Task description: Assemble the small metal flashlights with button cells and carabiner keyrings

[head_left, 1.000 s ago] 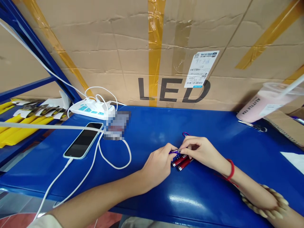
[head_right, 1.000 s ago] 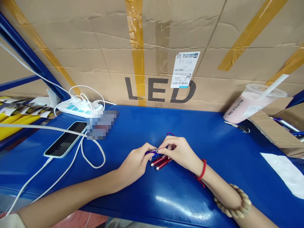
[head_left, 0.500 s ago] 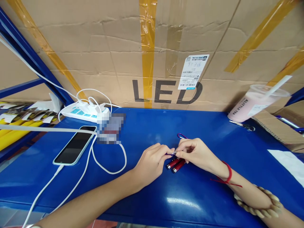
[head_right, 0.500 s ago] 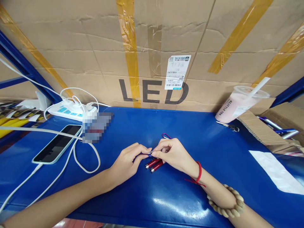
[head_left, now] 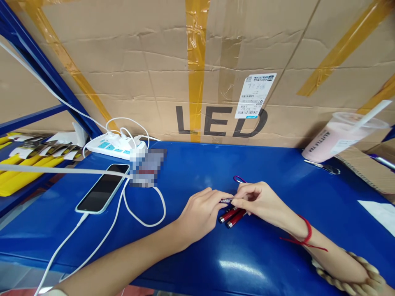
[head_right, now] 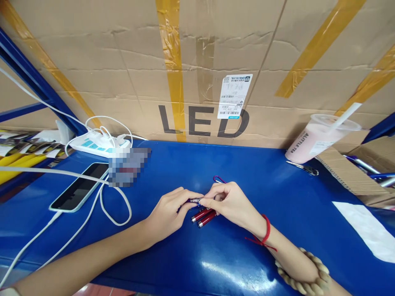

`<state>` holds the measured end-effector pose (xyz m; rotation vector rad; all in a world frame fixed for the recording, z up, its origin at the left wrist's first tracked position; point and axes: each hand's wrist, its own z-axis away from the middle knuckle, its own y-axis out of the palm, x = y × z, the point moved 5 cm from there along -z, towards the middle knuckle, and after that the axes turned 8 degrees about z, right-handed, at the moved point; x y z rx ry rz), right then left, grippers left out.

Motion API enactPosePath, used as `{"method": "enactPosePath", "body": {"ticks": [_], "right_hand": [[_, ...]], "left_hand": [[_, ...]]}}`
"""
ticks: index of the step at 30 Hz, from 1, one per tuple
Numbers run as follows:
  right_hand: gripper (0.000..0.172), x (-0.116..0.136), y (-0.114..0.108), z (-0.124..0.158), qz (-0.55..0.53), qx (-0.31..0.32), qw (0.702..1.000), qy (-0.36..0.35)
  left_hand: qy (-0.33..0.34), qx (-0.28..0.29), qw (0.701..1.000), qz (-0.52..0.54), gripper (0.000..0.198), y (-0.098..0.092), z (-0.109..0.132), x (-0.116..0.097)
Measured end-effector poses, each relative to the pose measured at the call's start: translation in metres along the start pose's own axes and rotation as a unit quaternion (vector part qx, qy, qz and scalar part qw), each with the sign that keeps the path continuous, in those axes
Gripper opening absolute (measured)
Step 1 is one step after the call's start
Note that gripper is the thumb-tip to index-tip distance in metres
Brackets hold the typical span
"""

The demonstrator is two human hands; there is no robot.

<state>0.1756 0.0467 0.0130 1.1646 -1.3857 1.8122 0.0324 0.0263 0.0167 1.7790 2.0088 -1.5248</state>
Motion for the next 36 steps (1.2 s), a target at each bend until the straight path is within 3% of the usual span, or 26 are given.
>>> {"method": "enactPosePath", "body": {"ticks": [8, 17, 24, 30, 36], "right_hand": [[0.032, -0.005, -0.002, -0.001, 0.025, -0.005, 0.999, -0.02], [0.027, 0.011, -0.007, 0.004, 0.137, -0.093, 0.979, -0.119], [0.024, 0.024, -0.012, 0.015, 0.192, -0.2, 0.933, -0.231], [0.01, 0.029, -0.015, 0.021, 0.26, -0.185, 0.872, -0.37], [0.015, 0.028, -0.016, 0.022, 0.312, -0.172, 0.844, -0.401]], "left_hand": [[-0.034, 0.006, 0.999, 0.025, 0.021, -0.001, -0.003, 0.002], [-0.102, 0.025, 0.993, 0.048, 0.018, 0.0, -0.003, 0.005], [-0.109, 0.006, 0.993, 0.05, 0.02, -0.001, -0.005, 0.003], [-0.117, 0.028, 0.992, 0.028, 0.022, -0.002, -0.004, 0.0], [-0.112, 0.065, 0.991, -0.024, 0.024, 0.002, -0.003, 0.001]]}}
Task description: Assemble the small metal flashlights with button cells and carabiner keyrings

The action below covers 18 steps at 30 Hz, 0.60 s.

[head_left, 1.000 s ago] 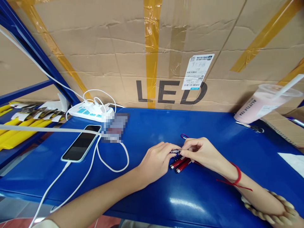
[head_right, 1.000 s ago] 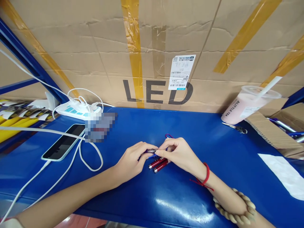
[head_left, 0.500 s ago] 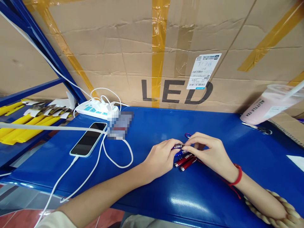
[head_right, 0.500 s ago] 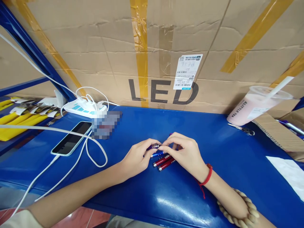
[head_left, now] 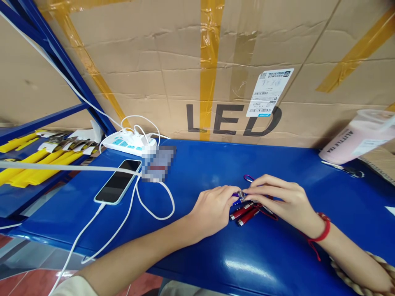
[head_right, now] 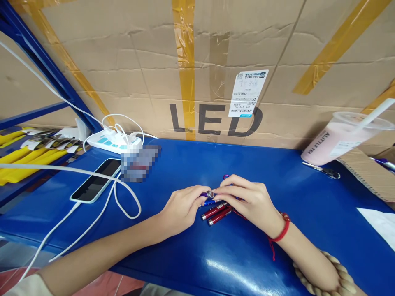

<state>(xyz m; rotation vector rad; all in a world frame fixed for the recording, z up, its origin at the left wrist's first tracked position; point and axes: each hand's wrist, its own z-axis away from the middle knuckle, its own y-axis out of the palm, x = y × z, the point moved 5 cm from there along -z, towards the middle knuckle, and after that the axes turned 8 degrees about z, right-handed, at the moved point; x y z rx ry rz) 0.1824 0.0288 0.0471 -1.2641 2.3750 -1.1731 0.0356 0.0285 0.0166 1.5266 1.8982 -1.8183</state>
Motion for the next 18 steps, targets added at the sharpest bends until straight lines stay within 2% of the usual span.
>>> {"method": "enactPosePath", "body": {"ticks": [4, 9, 14, 18], "right_hand": [[0.016, 0.0012, 0.0016, 0.0003, -0.011, 0.005, 1.0, 0.0], [0.014, 0.0004, 0.0062, 0.0005, -0.064, 0.02, 0.997, 0.04], [0.017, 0.0016, 0.0083, -0.0013, -0.09, 0.041, 0.992, 0.075], [0.02, 0.0006, 0.0096, -0.0032, -0.1, 0.04, 0.985, 0.136]], "left_hand": [[0.0, 0.029, 1.0, -0.008, 0.022, 0.0013, -0.0007, 0.0013], [-0.005, 0.056, 0.998, -0.001, 0.019, 0.0043, 0.0008, 0.0039], [0.016, 0.045, 0.999, 0.01, 0.016, 0.007, 0.0041, 0.0041], [0.036, 0.018, 0.999, 0.022, 0.014, 0.0036, 0.0048, 0.0026]]}}
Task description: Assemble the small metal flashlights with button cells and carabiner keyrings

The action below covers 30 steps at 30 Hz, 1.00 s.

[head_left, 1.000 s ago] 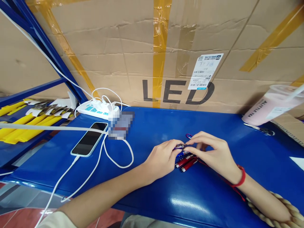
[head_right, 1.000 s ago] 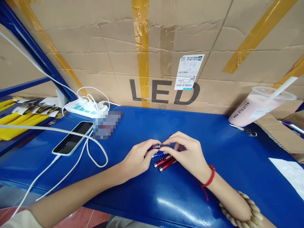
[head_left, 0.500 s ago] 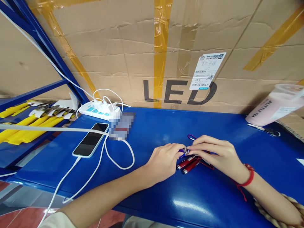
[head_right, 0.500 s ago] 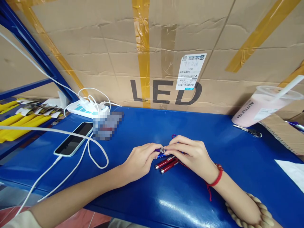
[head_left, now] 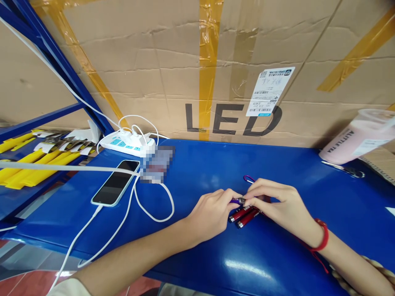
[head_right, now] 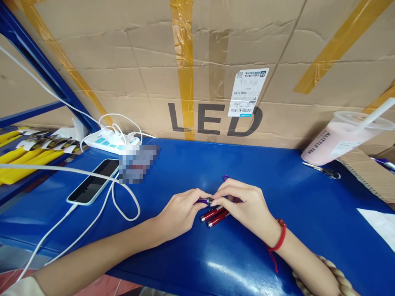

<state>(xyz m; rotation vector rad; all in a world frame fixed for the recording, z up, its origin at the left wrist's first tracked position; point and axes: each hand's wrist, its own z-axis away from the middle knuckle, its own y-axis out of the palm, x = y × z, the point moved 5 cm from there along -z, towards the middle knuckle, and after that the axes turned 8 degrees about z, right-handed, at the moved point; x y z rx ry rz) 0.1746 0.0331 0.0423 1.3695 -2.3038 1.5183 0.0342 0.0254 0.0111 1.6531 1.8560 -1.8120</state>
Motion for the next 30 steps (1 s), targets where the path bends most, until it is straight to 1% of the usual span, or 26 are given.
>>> {"method": "enactPosePath", "body": {"ticks": [3, 7, 11, 14, 18, 24, 27, 30], "right_hand": [[0.021, -0.005, 0.004, 0.0, -0.026, 0.019, 0.997, 0.074], [0.024, -0.015, 0.013, 0.002, -0.074, 0.065, 0.98, 0.17], [0.03, -0.025, 0.022, 0.005, -0.127, 0.099, 0.959, 0.231], [0.034, -0.031, 0.028, 0.007, -0.16, 0.119, 0.946, 0.257], [0.035, -0.033, 0.029, 0.008, -0.16, 0.121, 0.944, 0.26], [0.032, -0.026, 0.024, 0.005, -0.138, 0.114, 0.962, 0.208], [0.033, -0.024, 0.024, 0.005, -0.121, 0.115, 0.967, 0.194], [0.033, -0.025, 0.023, 0.005, -0.105, 0.112, 0.969, 0.193]], "left_hand": [[0.022, -0.024, 0.999, -0.011, 0.012, -0.003, -0.001, 0.0], [0.056, -0.046, 0.997, -0.038, 0.012, -0.003, -0.001, 0.0], [0.075, -0.062, 0.993, -0.062, 0.013, -0.003, -0.001, 0.0], [0.065, -0.055, 0.995, -0.06, 0.013, -0.002, -0.001, 0.001], [0.018, -0.031, 0.998, -0.049, 0.012, -0.001, -0.002, 0.002], [-0.056, 0.006, 0.998, -0.031, 0.014, 0.0, -0.002, 0.002], [-0.077, 0.024, 0.996, -0.03, 0.014, 0.001, -0.002, 0.004], [-0.085, 0.024, 0.996, -0.024, 0.014, 0.001, -0.003, 0.005]]}}
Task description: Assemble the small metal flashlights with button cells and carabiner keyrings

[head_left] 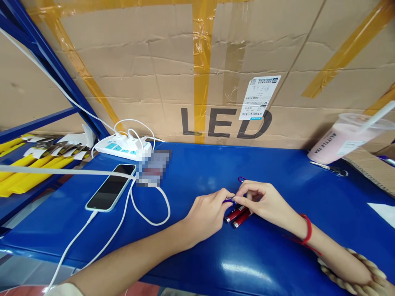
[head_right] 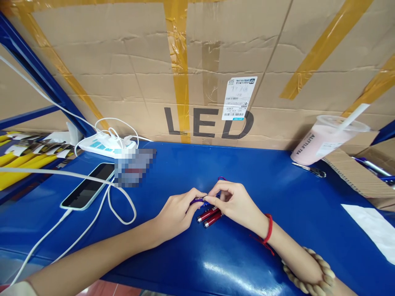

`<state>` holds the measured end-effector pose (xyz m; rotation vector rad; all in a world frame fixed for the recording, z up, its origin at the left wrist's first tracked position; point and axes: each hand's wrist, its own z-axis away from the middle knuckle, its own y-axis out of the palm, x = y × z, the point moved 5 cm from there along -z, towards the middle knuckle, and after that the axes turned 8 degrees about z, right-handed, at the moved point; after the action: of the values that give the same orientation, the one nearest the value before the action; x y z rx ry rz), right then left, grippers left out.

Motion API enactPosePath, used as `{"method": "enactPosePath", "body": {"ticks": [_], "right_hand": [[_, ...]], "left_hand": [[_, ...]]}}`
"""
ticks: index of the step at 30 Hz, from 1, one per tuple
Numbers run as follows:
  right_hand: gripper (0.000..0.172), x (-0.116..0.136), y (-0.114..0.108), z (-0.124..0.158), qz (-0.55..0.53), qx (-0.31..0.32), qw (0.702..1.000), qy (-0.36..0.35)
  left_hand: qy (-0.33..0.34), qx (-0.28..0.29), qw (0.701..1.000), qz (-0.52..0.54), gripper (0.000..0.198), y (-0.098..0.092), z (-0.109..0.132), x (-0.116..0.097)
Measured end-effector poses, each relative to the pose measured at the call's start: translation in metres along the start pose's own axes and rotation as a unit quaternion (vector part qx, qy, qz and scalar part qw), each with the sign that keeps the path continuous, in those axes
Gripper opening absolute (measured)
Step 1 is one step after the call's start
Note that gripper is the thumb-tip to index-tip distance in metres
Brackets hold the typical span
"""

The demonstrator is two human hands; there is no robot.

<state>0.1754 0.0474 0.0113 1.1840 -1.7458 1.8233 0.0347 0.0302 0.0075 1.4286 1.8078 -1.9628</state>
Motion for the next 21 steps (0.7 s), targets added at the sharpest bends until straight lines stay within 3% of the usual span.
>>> {"method": "enactPosePath", "body": {"ticks": [5, 12, 17, 21], "right_hand": [[0.029, 0.005, -0.004, 0.002, 0.012, -0.009, 1.0, -0.014], [0.025, 0.022, -0.016, 0.004, 0.081, -0.062, 0.985, -0.137], [0.019, 0.022, -0.02, 0.011, 0.176, -0.121, 0.952, -0.219], [0.018, 0.027, -0.019, 0.017, 0.278, -0.138, 0.903, -0.296]], "left_hand": [[0.012, -0.029, 0.999, 0.028, 0.014, -0.002, 0.001, -0.002], [0.019, -0.048, 0.997, 0.055, 0.017, -0.008, 0.001, -0.005], [0.007, -0.047, 0.997, 0.055, 0.017, -0.009, 0.001, -0.004], [0.008, -0.03, 0.999, 0.035, 0.018, -0.007, 0.0, -0.004]]}}
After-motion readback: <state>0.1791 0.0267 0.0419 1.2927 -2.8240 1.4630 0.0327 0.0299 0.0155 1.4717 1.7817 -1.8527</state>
